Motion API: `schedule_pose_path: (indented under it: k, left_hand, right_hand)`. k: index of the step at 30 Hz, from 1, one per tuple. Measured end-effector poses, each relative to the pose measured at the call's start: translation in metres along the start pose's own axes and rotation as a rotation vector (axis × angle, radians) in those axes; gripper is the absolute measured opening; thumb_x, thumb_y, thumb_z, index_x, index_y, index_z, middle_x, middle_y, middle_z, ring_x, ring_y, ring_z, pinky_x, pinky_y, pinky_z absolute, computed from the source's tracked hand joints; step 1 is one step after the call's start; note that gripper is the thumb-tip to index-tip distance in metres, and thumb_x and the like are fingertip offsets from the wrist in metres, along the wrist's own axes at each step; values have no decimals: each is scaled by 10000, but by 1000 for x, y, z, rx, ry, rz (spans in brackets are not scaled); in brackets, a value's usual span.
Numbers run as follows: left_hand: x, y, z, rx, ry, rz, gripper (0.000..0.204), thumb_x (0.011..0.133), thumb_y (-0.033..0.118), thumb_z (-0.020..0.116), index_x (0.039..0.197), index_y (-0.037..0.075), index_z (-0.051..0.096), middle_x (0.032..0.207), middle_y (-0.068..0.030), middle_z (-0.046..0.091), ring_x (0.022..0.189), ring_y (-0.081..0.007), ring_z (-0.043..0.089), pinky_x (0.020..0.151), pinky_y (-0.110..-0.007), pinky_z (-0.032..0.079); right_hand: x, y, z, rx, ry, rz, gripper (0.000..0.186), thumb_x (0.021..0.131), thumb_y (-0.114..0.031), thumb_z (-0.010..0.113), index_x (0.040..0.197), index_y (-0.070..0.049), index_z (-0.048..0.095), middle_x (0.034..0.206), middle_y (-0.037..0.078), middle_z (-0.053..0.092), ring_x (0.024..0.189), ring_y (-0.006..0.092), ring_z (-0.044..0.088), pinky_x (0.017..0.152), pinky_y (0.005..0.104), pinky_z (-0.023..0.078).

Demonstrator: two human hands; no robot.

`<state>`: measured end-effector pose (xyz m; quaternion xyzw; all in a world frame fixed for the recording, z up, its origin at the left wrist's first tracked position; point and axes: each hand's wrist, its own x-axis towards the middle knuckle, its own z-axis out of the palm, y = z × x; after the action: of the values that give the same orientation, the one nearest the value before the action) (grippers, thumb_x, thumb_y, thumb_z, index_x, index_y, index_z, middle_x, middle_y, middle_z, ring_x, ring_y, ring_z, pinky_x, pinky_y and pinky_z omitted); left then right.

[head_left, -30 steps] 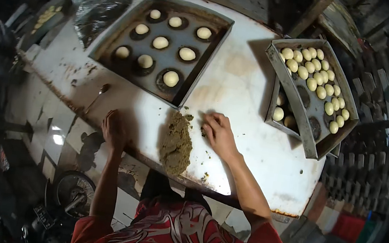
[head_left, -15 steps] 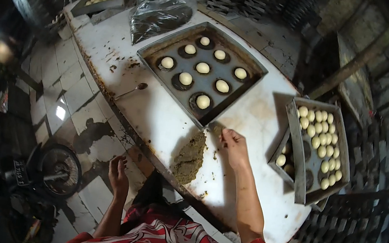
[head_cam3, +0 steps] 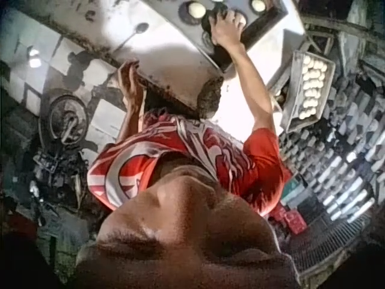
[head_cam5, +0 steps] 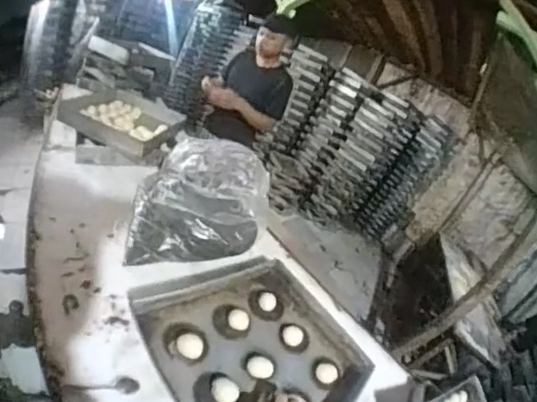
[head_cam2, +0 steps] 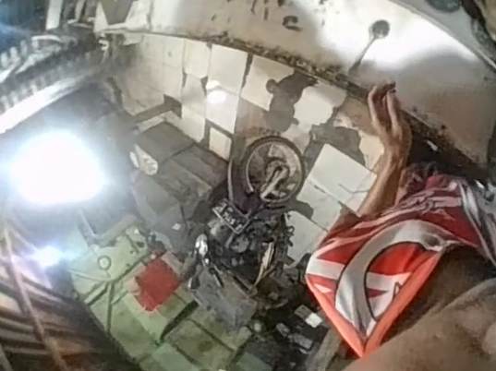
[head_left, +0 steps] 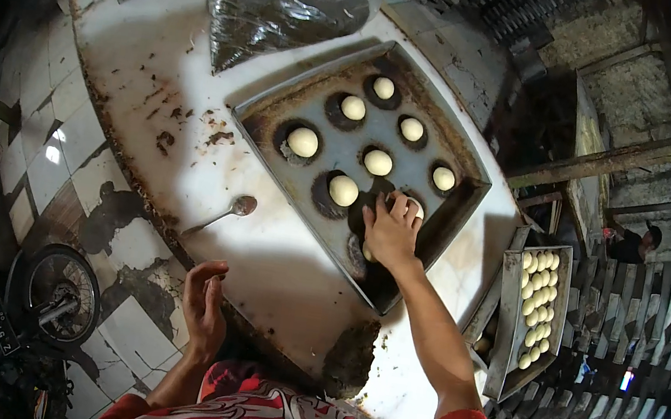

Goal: The person is flattening dough balls, filling them with a dark paste using a spoon, sealing them, and arranging them on a tray.

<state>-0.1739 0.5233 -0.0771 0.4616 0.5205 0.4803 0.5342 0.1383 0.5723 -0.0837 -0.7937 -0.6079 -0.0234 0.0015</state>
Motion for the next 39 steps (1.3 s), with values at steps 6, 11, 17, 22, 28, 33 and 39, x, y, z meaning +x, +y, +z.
schedule_pose_path:
  k: [6, 11, 17, 22, 28, 33, 39]
  left_hand:
    - [24, 5, 20, -111, -101, 58, 198, 945, 145, 444, 1084, 23, 513, 1053, -95, 557, 977, -190, 545, 887, -341, 425]
    - [10, 17, 18, -86, -49, 62, 223, 932, 161, 465, 1087, 8, 510, 1082, -105, 549, 964, -199, 558, 877, -336, 422]
    - [-50, 24, -10, -132, 82, 53, 238, 939, 143, 471, 1124, -3, 502, 1070, -103, 569, 963, -193, 570, 882, -332, 427]
    - [-96, 32, -23, -174, 171, 38, 244, 934, 161, 483, 1118, 6, 523, 1044, -104, 590, 940, -203, 586, 864, -345, 449]
    - [-157, 31, 25, -157, -18, 71, 216, 925, 140, 490, 1095, 11, 523, 991, -74, 583, 917, -150, 551, 808, -285, 453]
    - [-219, 31, 47, -161, -280, 127, 238, 915, 69, 497, 1143, 0, 492, 1056, -85, 583, 980, -168, 571, 860, -283, 451]
    - [-206, 20, -22, -37, 34, 1, 197, 921, 94, 493, 1083, -10, 533, 997, -96, 609, 940, -184, 593, 836, -303, 457]
  right_hand:
    - [9, -25, 0, 17, -75, 28, 435, 862, -223, 495, 1180, 74, 480, 1216, 155, 371, 1167, 377, 314, 929, 502, 291]
    - [3, -24, -31, -26, -419, -13, 383, 859, -301, 470, 1094, -37, 618, 1228, 141, 374, 1179, 379, 294, 942, 524, 269]
    - [4, 52, -82, 822, -210, 89, 309, 782, -131, 545, 1068, -60, 639, 1135, 89, 545, 1029, 242, 476, 886, 332, 367]
    - [-74, 98, -122, 1704, -242, 36, 299, 829, -66, 496, 1105, -43, 608, 1062, 28, 609, 970, 114, 524, 774, 250, 395]
    - [-109, 82, -101, 1164, 116, -53, 269, 858, -171, 595, 1036, 30, 622, 960, 132, 648, 852, 193, 590, 776, 308, 457]
    - [-48, 46, -48, 621, 52, -138, 208, 813, -207, 624, 948, -61, 685, 937, 165, 627, 919, 330, 571, 816, 395, 455]
    - [11, 12, -20, 222, -150, -133, 285, 864, -317, 565, 1089, -165, 653, 1247, 111, 479, 1169, 325, 403, 964, 479, 356]
